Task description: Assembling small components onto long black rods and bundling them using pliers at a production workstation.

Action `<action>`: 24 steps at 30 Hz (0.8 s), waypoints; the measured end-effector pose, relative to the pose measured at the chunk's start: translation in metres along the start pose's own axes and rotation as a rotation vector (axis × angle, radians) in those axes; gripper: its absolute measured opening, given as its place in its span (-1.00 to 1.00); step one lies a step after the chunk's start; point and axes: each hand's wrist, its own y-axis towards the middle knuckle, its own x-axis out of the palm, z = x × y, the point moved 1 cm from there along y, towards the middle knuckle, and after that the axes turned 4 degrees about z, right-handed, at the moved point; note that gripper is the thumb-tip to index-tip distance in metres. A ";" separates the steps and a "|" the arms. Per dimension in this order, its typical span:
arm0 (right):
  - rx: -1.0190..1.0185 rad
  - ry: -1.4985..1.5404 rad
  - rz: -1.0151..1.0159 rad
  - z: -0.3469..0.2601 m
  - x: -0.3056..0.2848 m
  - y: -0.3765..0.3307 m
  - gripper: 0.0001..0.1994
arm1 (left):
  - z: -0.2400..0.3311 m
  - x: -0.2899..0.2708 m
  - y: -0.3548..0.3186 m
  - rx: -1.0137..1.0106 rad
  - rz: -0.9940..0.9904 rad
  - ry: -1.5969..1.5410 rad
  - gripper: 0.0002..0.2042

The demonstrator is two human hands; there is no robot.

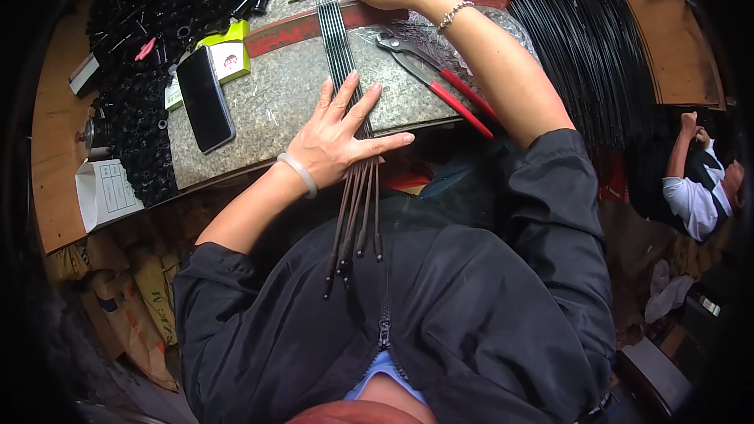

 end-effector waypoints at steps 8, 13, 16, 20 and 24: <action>0.008 0.003 0.047 0.002 0.001 -0.004 -0.76 | 0.000 0.000 0.001 0.001 -0.019 -0.006 -0.36; -0.045 0.014 0.019 -0.005 0.000 -0.003 -0.76 | 0.000 0.000 -0.002 -0.009 -0.015 -0.006 -0.36; -0.161 -0.028 0.141 0.050 0.031 0.007 -0.75 | 0.001 -0.001 0.004 0.015 -0.026 -0.001 -0.37; 0.018 -0.050 0.040 -0.001 0.005 -0.001 -0.74 | 0.000 -0.001 -0.001 -0.009 -0.032 -0.005 -0.37; 0.011 -0.014 0.031 -0.001 0.002 -0.004 -0.73 | 0.001 -0.001 0.000 -0.005 -0.006 -0.015 -0.38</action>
